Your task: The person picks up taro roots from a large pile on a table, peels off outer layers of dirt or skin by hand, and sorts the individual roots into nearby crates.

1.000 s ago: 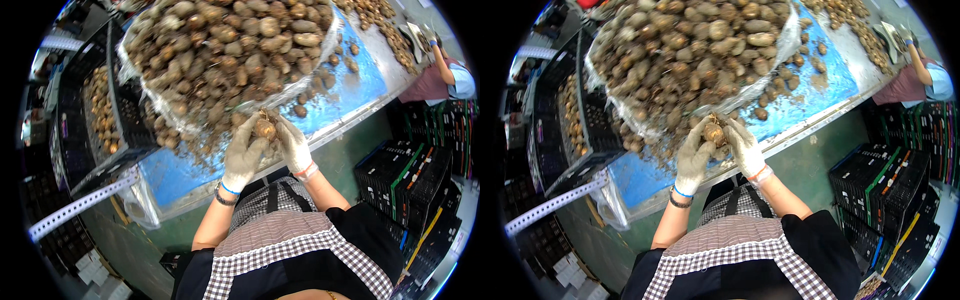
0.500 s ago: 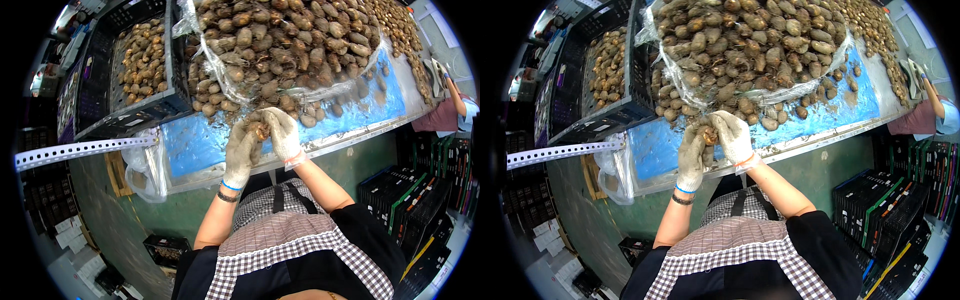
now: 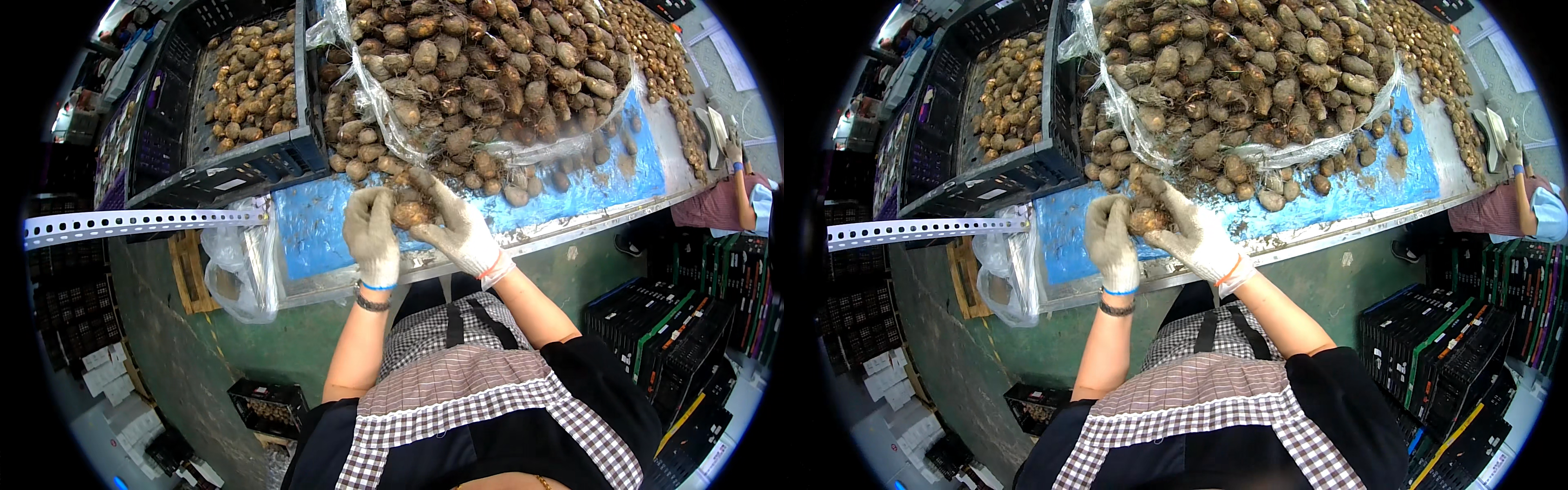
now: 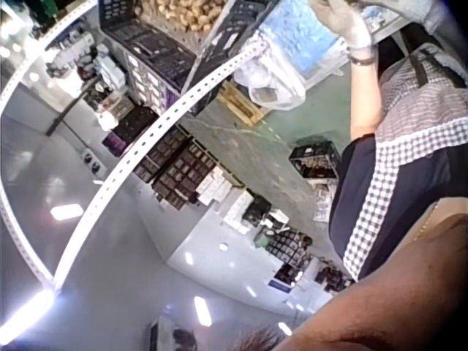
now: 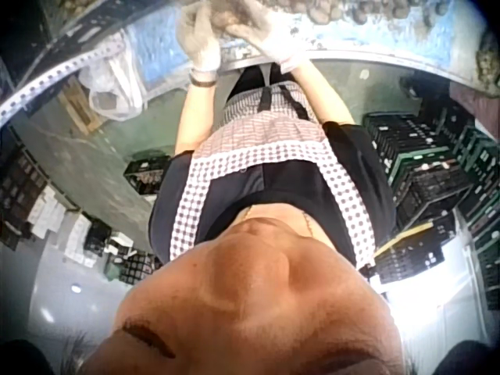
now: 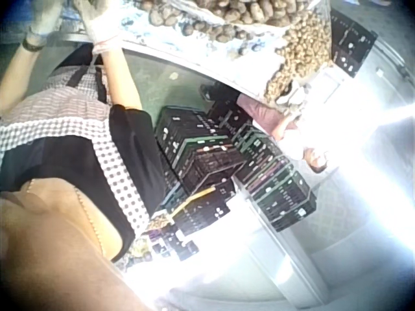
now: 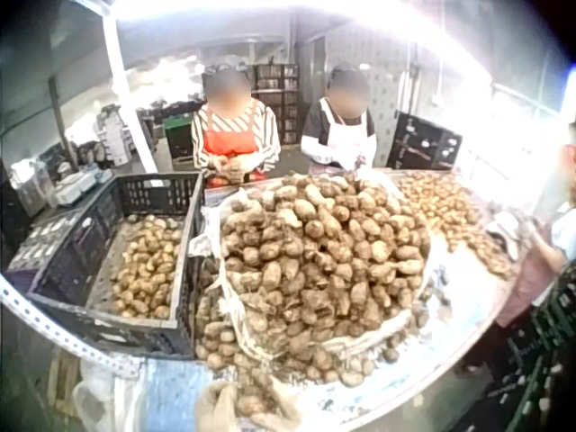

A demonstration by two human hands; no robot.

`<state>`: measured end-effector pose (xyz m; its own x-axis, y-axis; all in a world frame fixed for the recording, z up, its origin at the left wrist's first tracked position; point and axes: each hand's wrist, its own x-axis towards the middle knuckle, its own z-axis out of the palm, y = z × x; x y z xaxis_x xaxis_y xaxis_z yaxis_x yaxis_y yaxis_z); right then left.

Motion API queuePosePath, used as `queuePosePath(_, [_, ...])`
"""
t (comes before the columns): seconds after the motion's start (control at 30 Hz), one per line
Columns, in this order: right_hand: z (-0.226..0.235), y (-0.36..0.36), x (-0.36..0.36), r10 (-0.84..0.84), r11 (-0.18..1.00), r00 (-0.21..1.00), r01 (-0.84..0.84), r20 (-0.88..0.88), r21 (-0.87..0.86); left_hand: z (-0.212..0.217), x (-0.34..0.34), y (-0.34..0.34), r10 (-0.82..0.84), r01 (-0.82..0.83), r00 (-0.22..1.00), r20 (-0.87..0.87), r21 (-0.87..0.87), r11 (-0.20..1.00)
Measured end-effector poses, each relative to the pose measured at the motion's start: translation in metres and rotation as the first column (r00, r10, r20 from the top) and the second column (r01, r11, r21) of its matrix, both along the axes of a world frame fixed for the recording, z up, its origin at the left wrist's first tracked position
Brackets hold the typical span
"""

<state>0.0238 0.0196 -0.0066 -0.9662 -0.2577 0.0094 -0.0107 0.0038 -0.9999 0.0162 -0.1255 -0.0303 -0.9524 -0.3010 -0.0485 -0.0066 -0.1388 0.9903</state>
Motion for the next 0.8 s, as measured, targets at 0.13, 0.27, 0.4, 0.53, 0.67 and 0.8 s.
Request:
queuePosePath(0.13, [-0.007,-0.001,-0.004,-0.148,0.983,0.988,0.152,0.045,-0.102,0.002,-0.006,-0.017,-0.077,0.074,0.995,0.058,0.052,0.996])
queuePosePath(0.27, [-0.006,0.008,-0.005,-0.093,0.965,0.968,0.145,0.233,-0.217,0.007,-0.005,-0.016,-0.338,0.264,0.920,-0.198,-0.325,0.908])
queuePosePath(0.4, [-0.001,0.005,-0.003,-0.114,0.992,0.989,0.117,0.095,-0.034,0.004,-0.006,-0.015,-0.271,0.214,0.953,-0.137,-0.328,0.920])
queuePosePath(0.53, [-0.007,0.008,0.001,-0.118,0.980,0.981,0.140,0.153,-0.140,-0.002,-0.021,-0.023,-0.094,0.101,0.995,0.039,-0.227,0.969])
queuePosePath(0.67, [-0.006,0.006,-0.001,-0.186,0.979,0.981,0.189,0.049,-0.076,-0.002,-0.021,-0.037,-0.222,0.224,0.974,0.038,-0.045,0.974])
queuePosePath(0.8, [-0.010,0.010,-0.005,-0.169,0.973,0.981,0.181,-0.094,0.144,0.009,-0.011,-0.014,-0.334,0.288,0.937,-0.108,-0.306,0.907])
